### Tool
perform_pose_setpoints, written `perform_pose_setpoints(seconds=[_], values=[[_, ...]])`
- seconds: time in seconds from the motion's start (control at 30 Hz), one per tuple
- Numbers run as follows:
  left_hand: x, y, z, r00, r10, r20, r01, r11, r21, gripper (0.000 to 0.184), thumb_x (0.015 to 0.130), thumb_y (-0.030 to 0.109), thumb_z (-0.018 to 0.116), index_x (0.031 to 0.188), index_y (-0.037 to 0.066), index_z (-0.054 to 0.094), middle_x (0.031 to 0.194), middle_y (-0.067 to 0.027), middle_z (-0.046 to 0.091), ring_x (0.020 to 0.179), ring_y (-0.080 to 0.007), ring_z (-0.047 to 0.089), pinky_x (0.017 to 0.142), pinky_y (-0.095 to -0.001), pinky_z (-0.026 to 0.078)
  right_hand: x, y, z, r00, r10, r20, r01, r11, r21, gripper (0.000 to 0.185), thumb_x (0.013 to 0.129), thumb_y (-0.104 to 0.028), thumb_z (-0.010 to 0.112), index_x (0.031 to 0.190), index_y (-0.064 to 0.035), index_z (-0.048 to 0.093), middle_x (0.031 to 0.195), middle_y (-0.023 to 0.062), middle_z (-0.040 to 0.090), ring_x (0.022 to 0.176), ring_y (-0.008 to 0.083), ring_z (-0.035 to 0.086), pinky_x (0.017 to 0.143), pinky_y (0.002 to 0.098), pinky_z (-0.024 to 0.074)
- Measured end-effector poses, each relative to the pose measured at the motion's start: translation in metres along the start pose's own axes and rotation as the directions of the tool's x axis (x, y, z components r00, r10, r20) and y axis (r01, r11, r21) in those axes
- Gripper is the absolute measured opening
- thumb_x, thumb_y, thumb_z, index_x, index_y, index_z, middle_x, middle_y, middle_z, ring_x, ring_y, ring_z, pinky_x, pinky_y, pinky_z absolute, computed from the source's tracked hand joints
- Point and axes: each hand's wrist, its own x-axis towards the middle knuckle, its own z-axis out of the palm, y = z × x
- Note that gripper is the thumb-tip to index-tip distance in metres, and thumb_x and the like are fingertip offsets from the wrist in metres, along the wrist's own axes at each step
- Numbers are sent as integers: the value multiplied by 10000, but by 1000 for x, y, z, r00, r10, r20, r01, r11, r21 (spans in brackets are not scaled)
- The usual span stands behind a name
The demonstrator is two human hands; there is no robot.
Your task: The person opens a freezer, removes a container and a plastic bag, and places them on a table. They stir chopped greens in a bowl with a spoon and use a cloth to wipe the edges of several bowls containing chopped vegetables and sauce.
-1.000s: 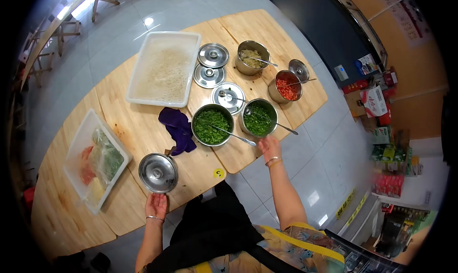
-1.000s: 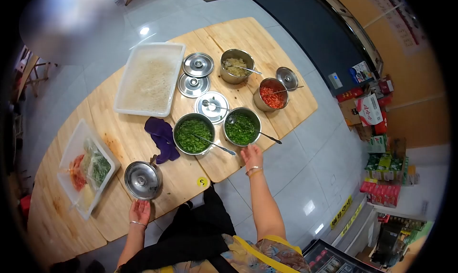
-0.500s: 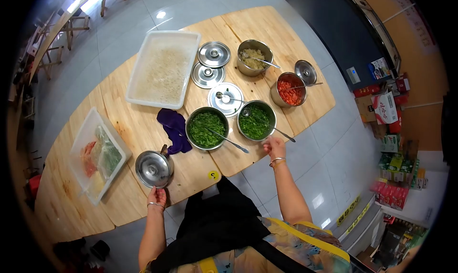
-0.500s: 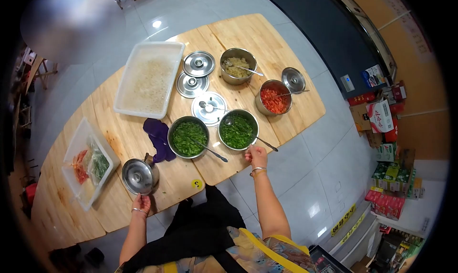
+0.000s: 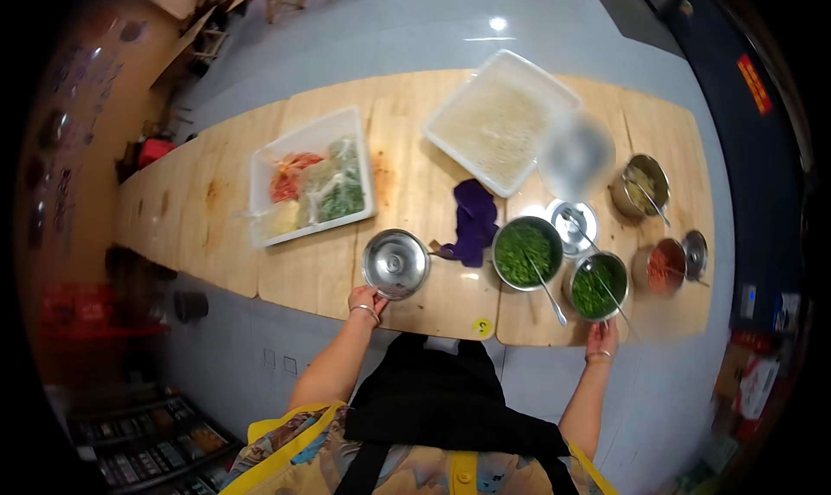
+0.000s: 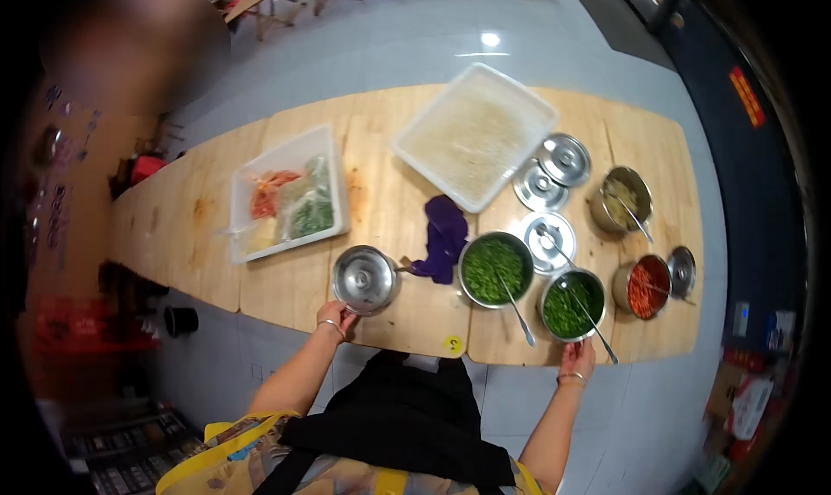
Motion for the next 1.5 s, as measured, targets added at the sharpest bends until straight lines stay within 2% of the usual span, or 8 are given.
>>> perform_pose_setpoints(seconds=[0.23, 0.77, 1.1, 1.17, 1.27, 1.33, 1.4, 1.5], values=[[18, 0, -47, 988, 87, -126, -86, 996, 14, 170, 796, -40, 541, 908, 47, 448, 783, -93, 503, 686, -199, 534, 686, -428, 556, 45, 15, -22, 986, -70, 152, 129, 899, -419, 96, 839, -150, 579, 866, -95, 504, 706, 29, 546, 546, 154, 555, 450, 252, 485], [54, 17, -107, 911, -76, -405, -184, 805, -565, 45, 856, -27, 468, 864, -29, 513, 776, -108, 544, 661, -197, 551, 742, -396, 541, -96, 32, -93, 989, -136, 60, 148, 862, -486, 156, 830, -57, 528, 983, -70, 508, 827, 32, 582, 604, 116, 551, 478, 229, 480], [10, 27, -97, 944, -330, 22, 319, 893, -317, 139, 859, 181, 544, 834, 46, 518, 738, -76, 550, 631, -181, 566, 584, -317, 512, -186, 149, -75, 979, 119, 166, 14, 771, -637, 210, 805, -44, 559, 1009, -28, 515, 837, 71, 585, 611, 169, 585, 484, 278, 522], [-16, 60, -78, 934, -114, 337, 57, 983, 174, 127, 854, 168, 556, 836, 49, 516, 710, -58, 550, 594, -167, 556, 570, -302, 509, -192, 170, -39, 967, 116, 228, 53, 783, -620, 194, 809, -52, 562, 995, -17, 520, 842, 66, 584, 620, 161, 585, 499, 275, 525], [12, 110, -45, 725, 383, 572, -576, 793, 199, 79, 830, 68, 551, 891, 31, 516, 707, -28, 553, 581, -109, 537, 545, -245, 470, -190, 193, 6, 936, 76, 345, 175, 749, -639, 179, 814, -76, 565, 982, -26, 530, 827, 63, 586, 624, 152, 577, 519, 277, 519], [47, 148, -13, 633, 597, 492, -752, 625, 209, 169, 784, 60, 589, 938, 32, 526, 746, -34, 553, 640, -130, 551, 598, -258, 469, -178, 212, 28, 913, 65, 403, 224, 746, -627, 167, 818, -77, 563, 976, -31, 538, 822, 52, 591, 636, 140, 582, 521, 274, 520], [54, 194, 19, 527, 717, 456, -794, 224, 565, 349, 698, 95, 656, 1008, 24, 514, 897, -107, 560, 814, -218, 560, 728, -325, 465, -176, 225, 51, 895, 12, 445, 290, 743, -604, 151, 819, -75, 567, 959, -25, 543, 803, 53, 597, 611, 137, 584, 508, 271, 518], [128, 213, 51, 397, 703, 591, -816, -25, 578, 615, 616, 162, 705, 1169, 52, 458, 1163, -177, 464, 1095, -317, 441, 936, -390, 364, -165, 236, 67, 912, -49, 407, 346, 626, -699, 137, 817, -82, 585, 925, -8, 544, 783, 55, 597, 601, 133, 588, 505, 261, 525]])
